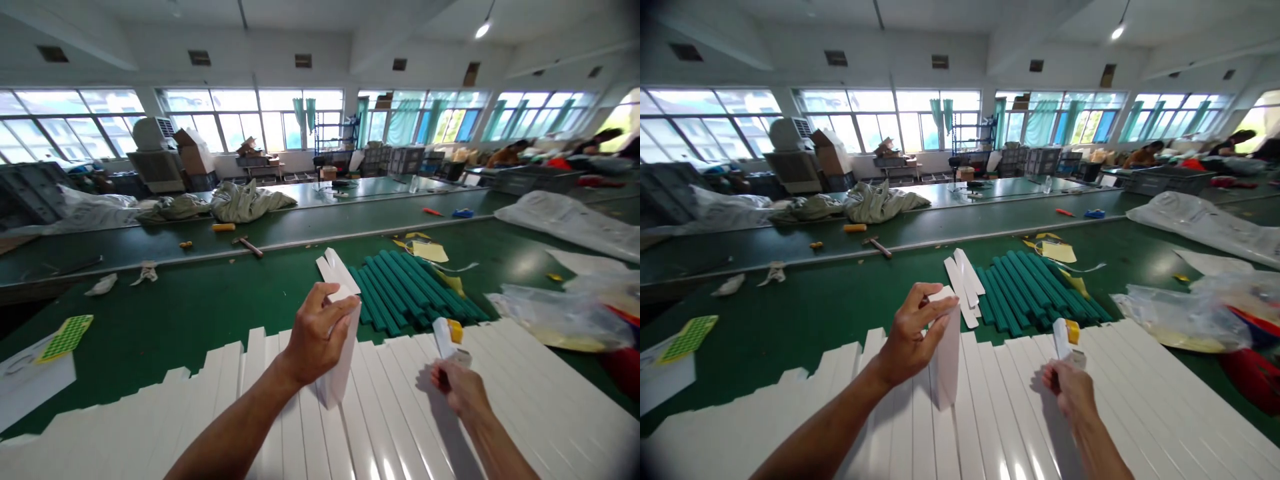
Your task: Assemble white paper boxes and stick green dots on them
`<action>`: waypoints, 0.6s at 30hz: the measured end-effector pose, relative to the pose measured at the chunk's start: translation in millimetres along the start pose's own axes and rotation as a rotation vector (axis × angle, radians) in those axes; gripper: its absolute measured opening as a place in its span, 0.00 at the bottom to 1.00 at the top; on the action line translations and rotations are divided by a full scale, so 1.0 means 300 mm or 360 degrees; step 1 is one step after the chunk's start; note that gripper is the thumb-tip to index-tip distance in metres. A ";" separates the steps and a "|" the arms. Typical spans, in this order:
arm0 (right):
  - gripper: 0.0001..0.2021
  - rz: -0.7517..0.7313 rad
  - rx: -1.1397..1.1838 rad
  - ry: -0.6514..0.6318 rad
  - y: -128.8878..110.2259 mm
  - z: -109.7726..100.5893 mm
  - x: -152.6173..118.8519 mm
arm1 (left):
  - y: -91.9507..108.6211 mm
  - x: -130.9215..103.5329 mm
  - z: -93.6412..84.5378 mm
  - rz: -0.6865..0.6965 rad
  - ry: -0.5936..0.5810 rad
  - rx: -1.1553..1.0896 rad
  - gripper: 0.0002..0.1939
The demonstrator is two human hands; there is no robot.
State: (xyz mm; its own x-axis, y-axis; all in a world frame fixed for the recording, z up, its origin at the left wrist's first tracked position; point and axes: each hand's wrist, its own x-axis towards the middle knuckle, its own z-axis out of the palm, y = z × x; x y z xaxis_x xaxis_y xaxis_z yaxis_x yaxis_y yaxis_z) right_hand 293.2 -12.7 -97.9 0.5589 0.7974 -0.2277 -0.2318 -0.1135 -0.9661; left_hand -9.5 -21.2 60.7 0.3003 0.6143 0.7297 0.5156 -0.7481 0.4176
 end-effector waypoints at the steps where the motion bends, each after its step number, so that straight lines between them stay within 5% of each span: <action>1: 0.15 0.0020 0.0033 -0.0092 -0.038 0.041 -0.044 | 0.004 -0.002 0.003 0.0013 -0.0002 0.0011 0.16; 5: 0.15 -0.0156 0.0282 -0.0772 -0.280 0.217 -0.273 | 0.015 -0.006 0.016 0.0070 0.0025 0.0075 0.20; 8: 0.13 -0.0279 0.0235 -0.1083 -0.435 0.319 -0.419 | 0.019 -0.005 0.023 0.0074 0.0083 0.0074 0.28; 12: 0.12 -0.0366 0.0154 -0.1158 -0.480 0.391 -0.496 | 0.023 -0.008 0.031 -0.0011 0.0180 0.0057 0.33; 18: 0.15 -0.0355 -0.0010 -0.1094 -0.468 0.434 -0.493 | 0.033 -0.017 0.039 -0.0037 0.0230 0.0101 0.34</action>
State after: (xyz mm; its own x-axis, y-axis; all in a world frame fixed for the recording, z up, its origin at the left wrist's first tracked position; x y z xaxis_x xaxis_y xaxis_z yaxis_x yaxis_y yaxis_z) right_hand 139.3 -37.5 87.2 -0.0356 0.9943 0.1007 -0.1646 0.0936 -0.9819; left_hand 3.6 -28.8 54.7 0.1716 0.5852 0.7925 0.5723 -0.7141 0.4033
